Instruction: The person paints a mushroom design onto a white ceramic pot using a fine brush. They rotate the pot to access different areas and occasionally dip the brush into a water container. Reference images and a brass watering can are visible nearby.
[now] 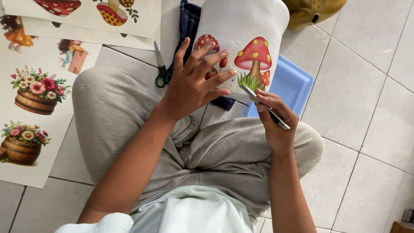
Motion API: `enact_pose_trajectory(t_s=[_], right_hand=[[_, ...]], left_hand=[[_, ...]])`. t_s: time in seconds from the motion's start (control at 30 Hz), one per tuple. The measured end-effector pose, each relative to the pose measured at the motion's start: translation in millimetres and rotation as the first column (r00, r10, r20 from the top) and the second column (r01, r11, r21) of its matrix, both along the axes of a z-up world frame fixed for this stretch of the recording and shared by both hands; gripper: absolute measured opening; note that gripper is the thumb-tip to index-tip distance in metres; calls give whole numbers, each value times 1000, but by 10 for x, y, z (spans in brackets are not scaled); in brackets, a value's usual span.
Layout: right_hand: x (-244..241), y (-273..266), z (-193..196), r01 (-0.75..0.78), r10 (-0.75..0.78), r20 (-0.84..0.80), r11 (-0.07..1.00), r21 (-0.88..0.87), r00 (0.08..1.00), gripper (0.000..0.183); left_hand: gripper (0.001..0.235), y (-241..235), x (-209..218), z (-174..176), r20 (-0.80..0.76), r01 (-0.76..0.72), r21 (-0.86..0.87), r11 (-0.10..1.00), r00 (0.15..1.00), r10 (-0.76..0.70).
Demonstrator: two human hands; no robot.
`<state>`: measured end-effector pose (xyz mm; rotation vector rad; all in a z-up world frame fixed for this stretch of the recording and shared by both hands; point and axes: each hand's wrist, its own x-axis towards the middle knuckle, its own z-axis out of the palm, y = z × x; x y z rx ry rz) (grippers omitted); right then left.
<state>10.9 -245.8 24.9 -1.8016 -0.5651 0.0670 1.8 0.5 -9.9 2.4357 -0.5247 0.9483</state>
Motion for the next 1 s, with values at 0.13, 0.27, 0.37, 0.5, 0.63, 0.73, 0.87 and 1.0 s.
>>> enact_pose_trajectory(t_s=[0.13, 0.27, 0.37, 0.5, 0.63, 0.73, 0.87, 1.0], right_hand=[[-29, 28, 27, -5, 5, 9, 1000, 4, 1000, 17], [-114, 141, 119, 19, 7, 227, 994, -111, 974, 19], [-164, 205, 152, 46, 49, 410, 975, -218, 911, 20], [-205, 230, 188, 61, 105, 516, 954, -295, 850, 19], [-219, 230, 214, 39, 114, 517, 960, -276, 848, 18], [-227, 255, 214, 66, 72, 511, 967, -247, 857, 17], [-189, 290, 188, 96, 67, 517, 954, -283, 854, 21], [-183, 307, 174, 106, 109, 551, 933, -344, 828, 23]], left_hand=[[37, -5, -1, -2, 4, 3, -4, 1000, 1000, -3], [37, -7, -8, -4, -1, -5, -3, 1000, 1000, 5], [37, -9, -11, -4, -7, 5, -17, 1000, 1000, -5], [34, -15, -19, 5, -3, 15, -37, 999, 1000, -15], [34, -19, -18, 17, 12, 12, -50, 999, 1000, -12], [34, -26, -31, 9, 15, 8, -48, 999, 1000, -7], [34, -30, -4, 13, 33, 4, -64, 998, 999, -2], [39, -11, -3, 8, 15, 5, -107, 994, 1000, -3]])
